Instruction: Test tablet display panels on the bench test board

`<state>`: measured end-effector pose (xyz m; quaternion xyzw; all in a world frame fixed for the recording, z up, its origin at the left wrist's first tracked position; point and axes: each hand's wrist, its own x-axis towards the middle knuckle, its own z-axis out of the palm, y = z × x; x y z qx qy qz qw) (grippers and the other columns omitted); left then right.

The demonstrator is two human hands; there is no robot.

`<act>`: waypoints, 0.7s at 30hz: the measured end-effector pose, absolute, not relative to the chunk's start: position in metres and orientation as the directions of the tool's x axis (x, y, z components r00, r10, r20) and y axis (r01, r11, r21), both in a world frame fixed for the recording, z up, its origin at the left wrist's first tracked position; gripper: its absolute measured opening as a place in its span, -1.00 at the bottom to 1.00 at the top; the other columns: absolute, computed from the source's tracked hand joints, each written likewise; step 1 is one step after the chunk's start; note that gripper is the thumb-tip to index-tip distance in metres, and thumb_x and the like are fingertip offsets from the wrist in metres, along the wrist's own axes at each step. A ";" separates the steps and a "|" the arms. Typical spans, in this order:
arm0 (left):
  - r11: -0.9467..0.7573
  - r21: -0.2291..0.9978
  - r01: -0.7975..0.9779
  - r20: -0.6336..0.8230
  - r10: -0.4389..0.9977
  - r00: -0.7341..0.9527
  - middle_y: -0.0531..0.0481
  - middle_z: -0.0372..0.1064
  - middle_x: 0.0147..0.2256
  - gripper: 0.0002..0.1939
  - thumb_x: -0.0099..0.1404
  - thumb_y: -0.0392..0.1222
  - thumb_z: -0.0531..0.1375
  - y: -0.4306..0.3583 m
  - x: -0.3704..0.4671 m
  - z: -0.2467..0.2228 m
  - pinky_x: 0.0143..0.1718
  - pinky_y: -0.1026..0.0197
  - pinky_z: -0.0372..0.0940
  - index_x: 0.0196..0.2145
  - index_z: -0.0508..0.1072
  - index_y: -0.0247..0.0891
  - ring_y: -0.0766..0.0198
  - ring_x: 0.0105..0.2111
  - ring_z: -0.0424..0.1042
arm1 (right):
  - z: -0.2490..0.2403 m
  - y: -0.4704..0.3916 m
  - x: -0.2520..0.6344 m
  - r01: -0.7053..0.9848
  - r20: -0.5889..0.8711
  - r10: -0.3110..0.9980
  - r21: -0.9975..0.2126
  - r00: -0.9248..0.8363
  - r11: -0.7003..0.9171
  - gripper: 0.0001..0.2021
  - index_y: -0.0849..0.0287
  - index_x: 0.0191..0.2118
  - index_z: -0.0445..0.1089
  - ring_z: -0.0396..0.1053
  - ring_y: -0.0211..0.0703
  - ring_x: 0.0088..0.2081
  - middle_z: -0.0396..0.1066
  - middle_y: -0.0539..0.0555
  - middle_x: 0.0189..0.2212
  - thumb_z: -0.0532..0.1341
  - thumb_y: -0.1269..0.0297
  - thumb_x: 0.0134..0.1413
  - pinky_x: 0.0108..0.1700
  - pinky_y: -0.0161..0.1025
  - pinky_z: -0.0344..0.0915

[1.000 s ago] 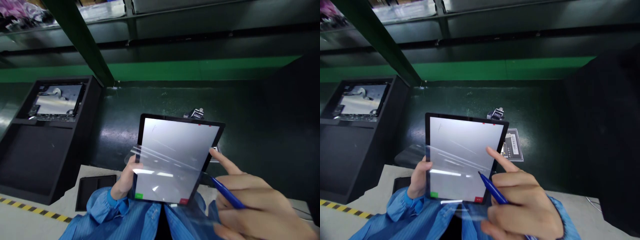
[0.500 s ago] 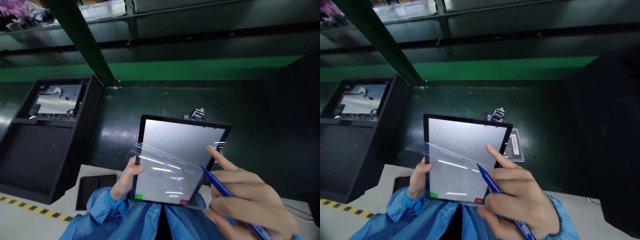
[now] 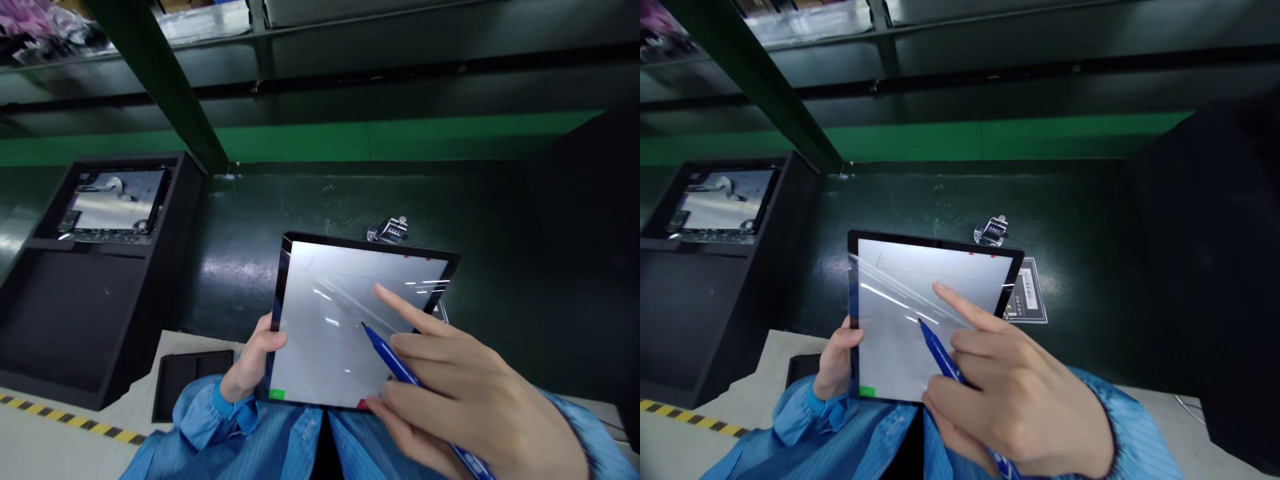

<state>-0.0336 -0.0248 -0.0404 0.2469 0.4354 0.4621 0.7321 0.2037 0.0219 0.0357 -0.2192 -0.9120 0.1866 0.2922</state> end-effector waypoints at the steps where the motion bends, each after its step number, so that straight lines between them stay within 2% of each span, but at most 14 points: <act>1: 0.453 0.762 -0.463 -0.405 0.891 0.205 0.00 0.55 -0.38 -0.66 0.12 0.00 0.26 -0.024 -0.034 -0.040 -0.03 0.04 0.37 -0.19 0.66 -0.15 -0.06 -0.19 0.53 | 0.035 0.022 0.203 0.288 0.448 0.501 -0.462 -0.740 0.839 -0.66 0.15 -0.59 0.20 -0.02 -0.34 -0.58 0.01 -0.14 -0.66 0.17 0.53 0.18 0.43 0.14 0.03; 12: 0.442 0.763 -0.472 -0.379 0.897 0.228 -0.01 0.55 -0.38 -0.66 0.14 0.01 0.25 -0.024 -0.035 -0.037 -0.03 0.02 0.38 -0.20 0.66 -0.17 -0.06 -0.21 0.53 | 0.033 0.021 0.203 0.274 0.455 0.498 -0.473 -0.738 0.837 -0.66 0.16 -0.59 0.17 -0.05 -0.34 -0.57 -0.03 -0.14 -0.66 0.15 0.53 0.18 0.44 0.08 0.03; 17: 0.440 0.761 -0.477 -0.379 0.898 0.224 0.00 0.53 -0.42 -0.67 0.12 -0.01 0.26 -0.022 -0.033 -0.039 -0.05 0.02 0.39 -0.21 0.65 -0.19 -0.06 -0.24 0.53 | 0.035 0.020 0.200 0.235 0.467 0.480 -0.489 -0.743 0.840 -0.69 0.14 -0.56 0.18 0.00 -0.33 -0.58 0.02 -0.15 -0.65 0.15 0.51 0.18 0.40 0.06 0.10; 19: 0.448 0.753 -0.482 -0.411 0.892 0.187 -0.01 0.52 -0.43 -0.69 0.11 -0.03 0.26 -0.022 -0.032 -0.038 -0.07 0.01 0.40 -0.24 0.65 -0.21 -0.06 -0.24 0.53 | 0.037 0.019 0.198 0.173 0.458 0.439 -0.514 -0.773 0.840 -0.69 0.13 -0.56 0.18 0.03 -0.32 -0.58 0.03 -0.15 -0.66 0.14 0.50 0.18 0.37 -0.03 0.17; 21: 0.465 0.739 -0.488 -0.461 0.877 0.138 -0.03 0.52 -0.43 -0.71 0.08 -0.06 0.26 -0.021 -0.030 -0.036 -0.08 0.01 0.40 -0.28 0.64 -0.24 -0.07 -0.23 0.53 | 0.036 0.018 0.198 0.067 0.441 0.367 -0.563 -0.819 0.824 -0.67 0.11 -0.58 0.16 0.12 -0.31 -0.55 0.05 -0.13 -0.67 0.17 0.45 0.19 0.30 -0.22 0.26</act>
